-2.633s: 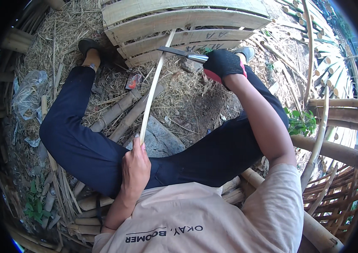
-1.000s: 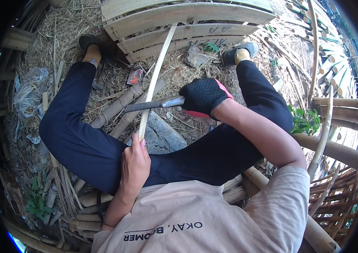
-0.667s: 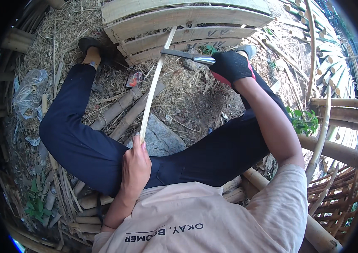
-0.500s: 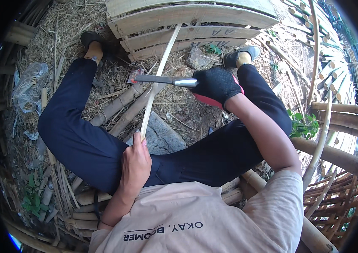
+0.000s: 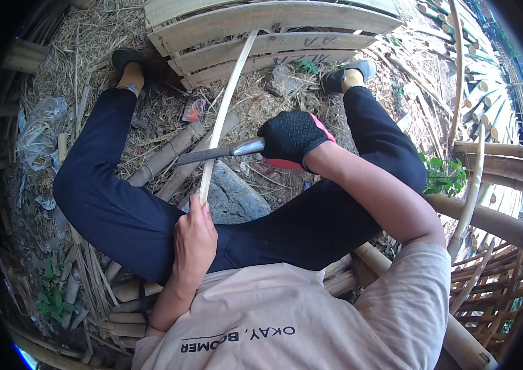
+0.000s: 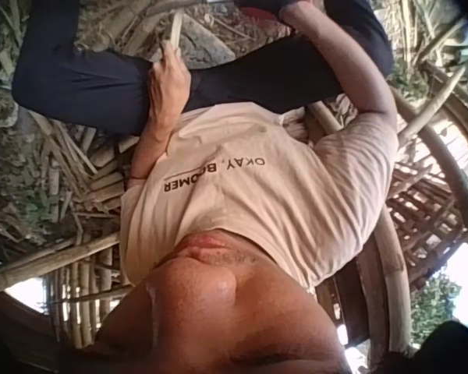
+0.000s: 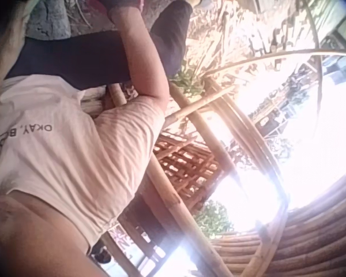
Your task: The person uses a small curved blade to shave thin layers off a long wooden strip, turning it over several times to work on different sides.
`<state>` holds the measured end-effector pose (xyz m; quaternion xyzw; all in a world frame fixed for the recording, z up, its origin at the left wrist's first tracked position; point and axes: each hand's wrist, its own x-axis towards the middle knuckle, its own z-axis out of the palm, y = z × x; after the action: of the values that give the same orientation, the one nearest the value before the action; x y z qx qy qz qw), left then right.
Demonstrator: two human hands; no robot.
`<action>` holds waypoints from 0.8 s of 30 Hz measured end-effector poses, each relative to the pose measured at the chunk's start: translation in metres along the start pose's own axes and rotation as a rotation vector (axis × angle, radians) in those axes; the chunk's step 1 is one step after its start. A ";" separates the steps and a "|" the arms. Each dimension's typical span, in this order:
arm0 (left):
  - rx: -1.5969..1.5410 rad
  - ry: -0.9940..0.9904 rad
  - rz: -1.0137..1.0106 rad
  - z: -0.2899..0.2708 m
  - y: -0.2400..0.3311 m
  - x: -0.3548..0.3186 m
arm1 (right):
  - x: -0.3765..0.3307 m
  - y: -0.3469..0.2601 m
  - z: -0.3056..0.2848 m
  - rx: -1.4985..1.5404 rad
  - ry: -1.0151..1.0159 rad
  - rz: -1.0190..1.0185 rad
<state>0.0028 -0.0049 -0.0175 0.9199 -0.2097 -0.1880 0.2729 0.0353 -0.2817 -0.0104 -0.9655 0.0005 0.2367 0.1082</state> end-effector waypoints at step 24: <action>0.102 0.017 0.070 0.000 0.001 -0.001 | -0.001 -0.006 0.001 0.086 0.059 -0.089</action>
<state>0.0022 -0.0048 -0.0168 0.9263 -0.2488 -0.1596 0.2338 0.0347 -0.2755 -0.0092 -0.9656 -0.0287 0.2027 0.1600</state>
